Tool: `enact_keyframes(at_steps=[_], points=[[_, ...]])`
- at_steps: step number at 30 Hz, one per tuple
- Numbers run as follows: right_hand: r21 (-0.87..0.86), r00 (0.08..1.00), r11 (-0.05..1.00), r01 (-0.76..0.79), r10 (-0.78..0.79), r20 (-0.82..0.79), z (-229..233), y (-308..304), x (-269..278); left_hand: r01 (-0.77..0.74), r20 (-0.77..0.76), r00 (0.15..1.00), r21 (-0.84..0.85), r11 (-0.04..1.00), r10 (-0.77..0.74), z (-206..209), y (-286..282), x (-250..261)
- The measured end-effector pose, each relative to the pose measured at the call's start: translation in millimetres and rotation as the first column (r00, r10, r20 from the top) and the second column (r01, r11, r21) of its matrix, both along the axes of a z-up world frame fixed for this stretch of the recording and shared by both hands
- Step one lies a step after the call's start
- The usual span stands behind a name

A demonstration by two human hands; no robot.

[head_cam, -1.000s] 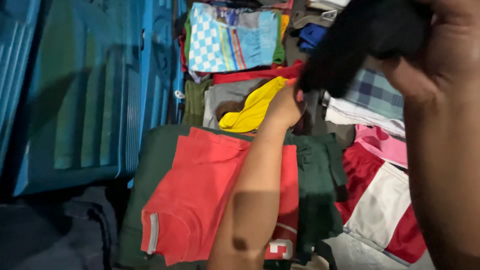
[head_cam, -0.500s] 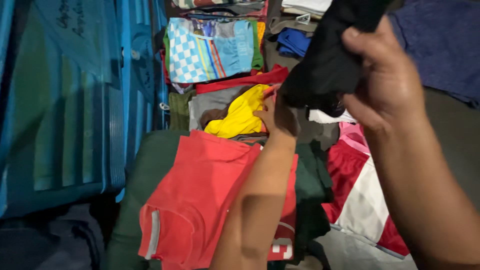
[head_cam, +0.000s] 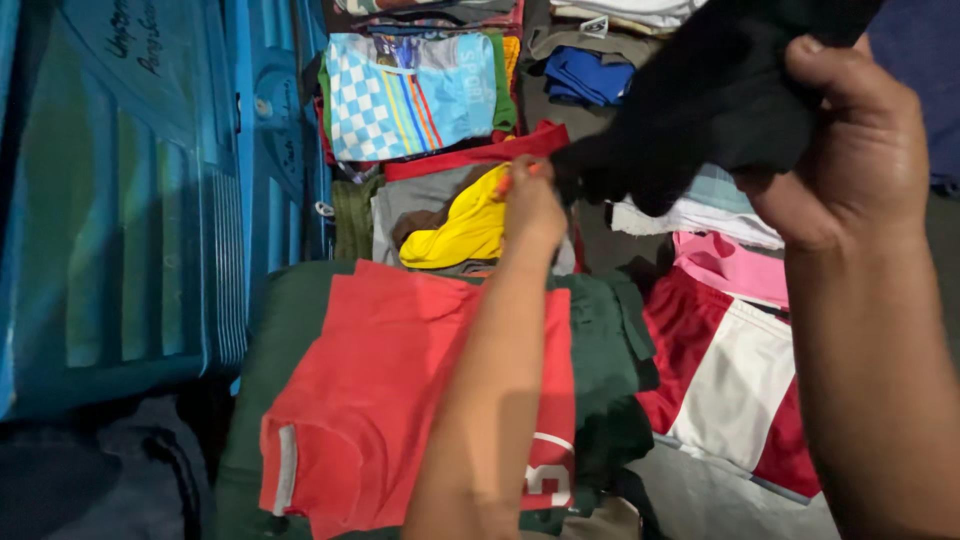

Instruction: The person folds various garments including shorts, shirts, and pants by hand and places them into a neat stack on the floor. The person handles each item one at a time, smoothing and aligning edges before stacking.

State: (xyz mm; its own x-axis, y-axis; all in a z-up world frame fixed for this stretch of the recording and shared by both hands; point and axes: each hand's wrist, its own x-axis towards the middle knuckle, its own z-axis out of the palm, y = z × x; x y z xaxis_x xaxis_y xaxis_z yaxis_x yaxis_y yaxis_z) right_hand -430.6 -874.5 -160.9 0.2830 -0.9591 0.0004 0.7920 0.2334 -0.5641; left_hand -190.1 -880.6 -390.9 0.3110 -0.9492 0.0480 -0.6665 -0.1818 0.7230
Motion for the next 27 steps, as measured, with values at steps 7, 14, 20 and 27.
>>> enact_keyframes(at_steps=[7, 14, 20, 27], points=[[-0.082, 0.999, 0.996, -0.039, 0.040, 0.004, -17, 4, -12, -0.158, -0.103, 0.984, -0.089, 0.983, 0.148, 52, 9, 5], [-0.038, 1.000, 0.999, -0.012, 0.013, 0.017, -16, 1, -12, -0.219, 0.226, 0.962, 0.310, 0.925, 0.152, 100, 16, -12], [-0.072, 0.999, 0.997, -0.024, 0.027, 0.047, -23, -7, -13, -0.179, 0.341, 0.940, 0.468, 0.866, 0.010, 94, 12, -15], [-0.099, 0.999, 0.994, -0.046, 0.048, 0.024, -29, -9, -16, -0.127, 0.366, 0.927, 0.520, 0.845, -0.086, 62, 9, -10]])
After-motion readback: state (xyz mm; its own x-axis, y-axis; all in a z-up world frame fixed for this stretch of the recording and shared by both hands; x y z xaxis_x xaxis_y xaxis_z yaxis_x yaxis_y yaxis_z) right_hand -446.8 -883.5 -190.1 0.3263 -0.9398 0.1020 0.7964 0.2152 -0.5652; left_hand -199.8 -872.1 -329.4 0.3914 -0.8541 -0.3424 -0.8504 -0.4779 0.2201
